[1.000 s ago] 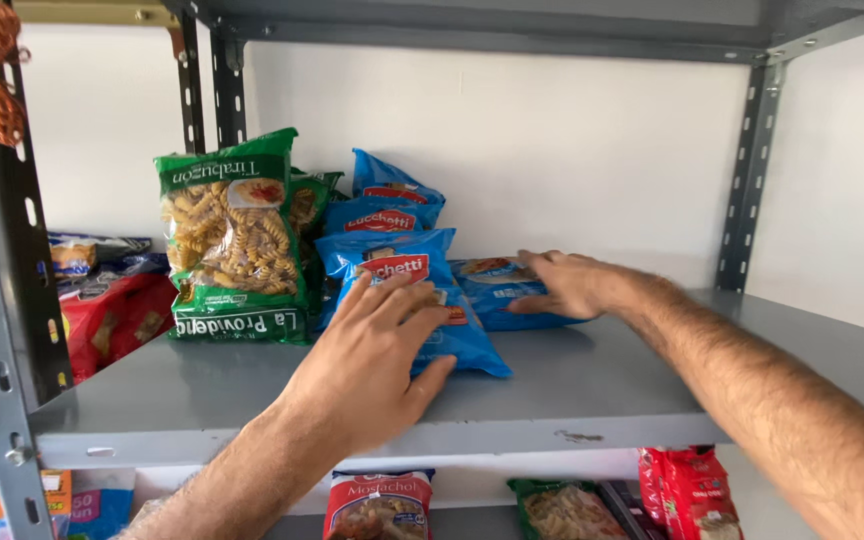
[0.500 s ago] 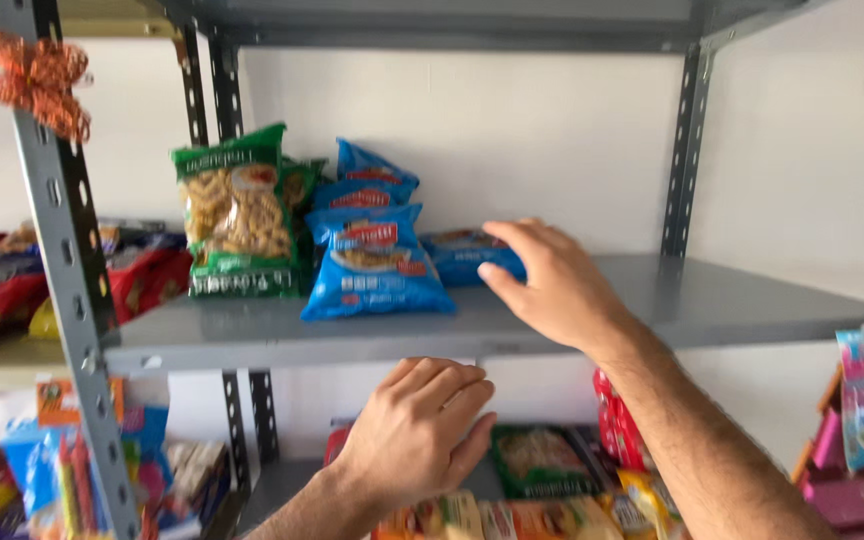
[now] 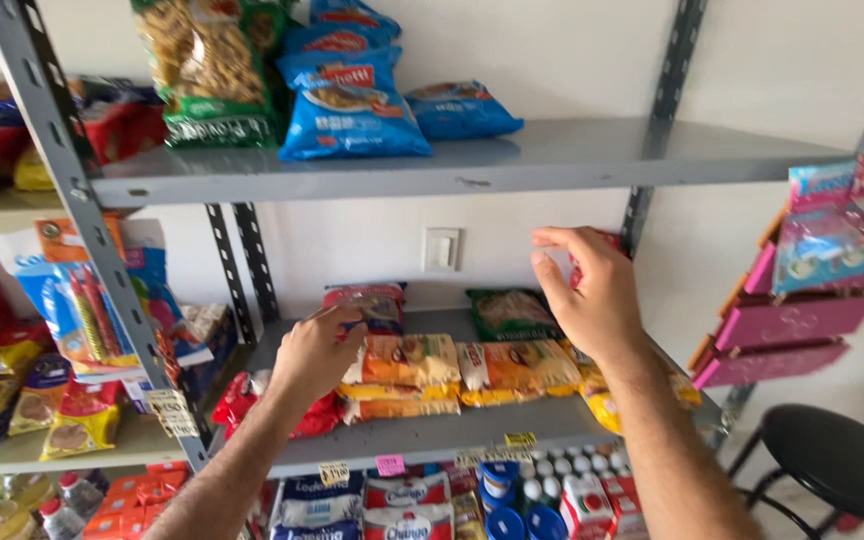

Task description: The person moves bags of pasta, polenta, and rice from a lower shelf to a higher shelf by hand, handling them one at a time.

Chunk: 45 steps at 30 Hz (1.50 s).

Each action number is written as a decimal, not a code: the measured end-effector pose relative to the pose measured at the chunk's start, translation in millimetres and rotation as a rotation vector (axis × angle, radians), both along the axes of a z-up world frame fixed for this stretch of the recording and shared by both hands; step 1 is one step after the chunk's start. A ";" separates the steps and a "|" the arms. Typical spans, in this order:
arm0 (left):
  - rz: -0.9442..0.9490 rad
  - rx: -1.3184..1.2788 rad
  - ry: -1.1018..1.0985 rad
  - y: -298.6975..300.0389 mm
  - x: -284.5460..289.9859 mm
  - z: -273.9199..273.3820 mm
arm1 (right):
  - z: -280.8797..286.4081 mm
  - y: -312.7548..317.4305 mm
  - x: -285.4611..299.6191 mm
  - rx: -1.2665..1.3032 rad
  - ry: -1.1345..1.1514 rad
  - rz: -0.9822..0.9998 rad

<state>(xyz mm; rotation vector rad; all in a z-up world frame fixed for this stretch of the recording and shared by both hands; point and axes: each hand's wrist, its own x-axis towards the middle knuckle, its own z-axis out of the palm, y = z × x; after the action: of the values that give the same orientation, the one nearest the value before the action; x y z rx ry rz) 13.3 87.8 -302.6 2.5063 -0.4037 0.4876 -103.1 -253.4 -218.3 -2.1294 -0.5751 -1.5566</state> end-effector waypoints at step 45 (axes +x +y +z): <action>-0.229 -0.020 0.898 -319.7 234.2 -152.6 | -247.3 -143.9 278.3 0.011 1.451 -0.775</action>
<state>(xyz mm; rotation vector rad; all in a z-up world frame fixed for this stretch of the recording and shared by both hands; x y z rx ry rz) 247.5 -231.9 -455.2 2.3247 -0.3035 -0.7043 175.3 -397.3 -465.6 -2.8437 0.7979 0.1128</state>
